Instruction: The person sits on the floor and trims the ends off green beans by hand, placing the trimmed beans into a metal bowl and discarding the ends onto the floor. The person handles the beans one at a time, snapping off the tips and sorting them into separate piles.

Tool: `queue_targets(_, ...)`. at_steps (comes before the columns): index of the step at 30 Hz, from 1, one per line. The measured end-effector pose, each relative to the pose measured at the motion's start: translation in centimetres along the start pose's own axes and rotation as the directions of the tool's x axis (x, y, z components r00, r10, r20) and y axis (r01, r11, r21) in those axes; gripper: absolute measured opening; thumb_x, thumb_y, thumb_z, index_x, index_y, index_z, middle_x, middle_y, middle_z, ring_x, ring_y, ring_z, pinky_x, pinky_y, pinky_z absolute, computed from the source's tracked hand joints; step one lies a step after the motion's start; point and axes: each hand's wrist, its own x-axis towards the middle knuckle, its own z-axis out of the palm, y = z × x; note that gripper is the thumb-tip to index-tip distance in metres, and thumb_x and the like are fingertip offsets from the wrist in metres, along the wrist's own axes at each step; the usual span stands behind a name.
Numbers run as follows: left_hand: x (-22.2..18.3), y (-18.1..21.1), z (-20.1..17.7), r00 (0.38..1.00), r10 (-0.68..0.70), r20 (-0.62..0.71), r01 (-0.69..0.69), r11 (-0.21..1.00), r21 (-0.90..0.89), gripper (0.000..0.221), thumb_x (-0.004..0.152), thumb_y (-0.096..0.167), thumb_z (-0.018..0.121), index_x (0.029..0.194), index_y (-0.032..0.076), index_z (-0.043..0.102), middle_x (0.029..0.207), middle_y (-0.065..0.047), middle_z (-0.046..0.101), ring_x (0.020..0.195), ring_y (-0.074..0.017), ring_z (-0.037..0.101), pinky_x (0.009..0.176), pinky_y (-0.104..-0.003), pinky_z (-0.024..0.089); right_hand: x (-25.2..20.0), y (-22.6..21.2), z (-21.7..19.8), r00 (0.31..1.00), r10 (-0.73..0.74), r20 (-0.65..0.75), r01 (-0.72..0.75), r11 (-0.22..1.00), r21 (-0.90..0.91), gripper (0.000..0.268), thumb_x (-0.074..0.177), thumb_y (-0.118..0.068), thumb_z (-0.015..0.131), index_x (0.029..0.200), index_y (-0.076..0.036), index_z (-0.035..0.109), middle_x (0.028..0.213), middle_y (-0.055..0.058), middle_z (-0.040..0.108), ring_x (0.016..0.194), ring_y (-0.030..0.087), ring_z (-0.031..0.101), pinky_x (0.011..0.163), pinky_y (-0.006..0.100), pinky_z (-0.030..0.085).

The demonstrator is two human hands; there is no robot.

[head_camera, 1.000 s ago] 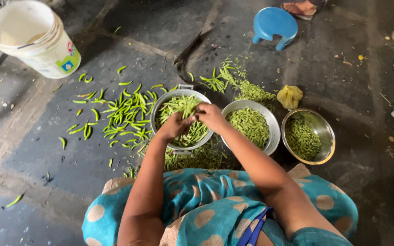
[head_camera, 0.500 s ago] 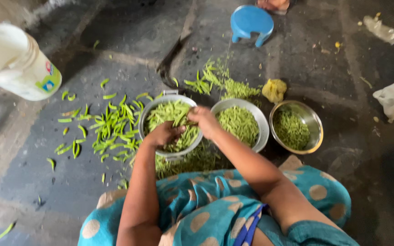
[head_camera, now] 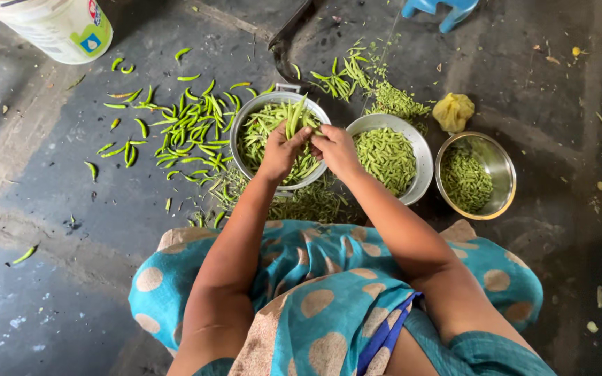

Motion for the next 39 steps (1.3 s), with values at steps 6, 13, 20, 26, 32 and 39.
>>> queue_targets(6, -0.2, 0.4, 0.3, 0.999, -0.018, -0.044, 0.022, 0.997, 0.08, 0.018, 0.102, 0.025, 0.07, 0.107, 0.008, 0.068, 0.08, 0.003, 0.061, 0.066, -0.0056, 0.05, 0.058, -0.024, 0.041, -2.0, -3.2, -0.5, 0.894, -0.445, -0.057, 0.361, 0.79, -0.496, 0.02, 0.092, -0.011, 0.076, 0.108, 0.0, 0.071, 0.094, 0.01, 0.069, 0.079, 0.018, 0.067, 0.067, 0.033, 0.053)
queue_targets(13, -2.2, 1.5, 0.5, 0.997, -0.021, -0.069, 0.006, 0.978, -0.21, 0.011, 0.096, 0.013, 0.072, 0.104, 0.008, 0.067, 0.088, 0.001, 0.068, 0.072, -0.0075, 0.057, 0.061, -0.024, 0.044, -4.7, -5.9, -3.4, 0.902, -0.432, -0.013, 0.347, 0.742, -0.573, 0.015, 0.09, -0.012, 0.08, 0.104, -0.007, 0.078, 0.096, 0.009, 0.067, 0.086, 0.022, 0.066, 0.076, 0.035, 0.053)
queue_targets(20, -5.1, -0.7, 3.4, 0.986, -0.056, -0.157, 0.073, 0.992, 0.106, 0.016, 0.092, 0.01, 0.077, 0.107, 0.005, 0.073, 0.08, 0.0, 0.065, 0.065, -0.0084, 0.052, 0.058, -0.026, 0.042, -9.2, -6.9, -4.2, 0.825, -0.547, 0.14, 0.476, 0.541, -0.693, 0.008, 0.092, -0.01, 0.077, 0.1, -0.009, 0.075, 0.098, 0.004, 0.068, 0.098, 0.029, 0.059, 0.087, 0.042, 0.048)
queue_targets(26, -4.6, -1.0, 3.4, 0.998, 0.061, -0.011, -0.048, 0.872, 0.487, 0.021, 0.088, 0.008, 0.074, 0.108, 0.003, 0.078, 0.09, -0.001, 0.077, 0.075, -0.0082, 0.063, 0.072, -0.026, 0.053, -10.0, -7.5, -3.9, 0.742, -0.651, 0.158, 0.455, 0.316, -0.833, 0.013, 0.086, -0.009, 0.073, 0.099, -0.012, 0.075, 0.104, 0.004, 0.068, 0.102, 0.03, 0.056, 0.092, 0.042, 0.048)
queue_targets(32, -3.0, -3.3, 3.5, 0.998, -0.033, -0.046, 0.045, 0.959, 0.279, 0.016, 0.09, 0.004, 0.072, 0.105, 0.004, 0.077, 0.087, 0.002, 0.075, 0.074, -0.0065, 0.06, 0.068, -0.025, 0.05, -9.4, -6.3, -5.2, 0.745, -0.65, 0.148, 0.41, 0.272, -0.871, 0.019, 0.086, -0.011, 0.071, 0.104, -0.012, 0.076, 0.108, 0.001, 0.069, 0.106, 0.028, 0.057, 0.097, 0.041, 0.047)
queue_targets(39, -2.2, -3.0, 4.9, 0.991, -0.112, -0.078, 0.136, 0.861, 0.489, 0.019, 0.087, 0.017, 0.074, 0.101, 0.004, 0.077, 0.066, -0.004, 0.064, 0.057, -0.0139, 0.054, 0.056, -0.032, 0.045, -9.3, -4.6, -6.3, 0.746, -0.641, 0.178, 0.418, 0.243, -0.876, 0.022, 0.087, -0.01, 0.066, 0.106, -0.012, 0.075, 0.11, 0.002, 0.067, 0.106, 0.027, 0.056, 0.096, 0.04, 0.048)
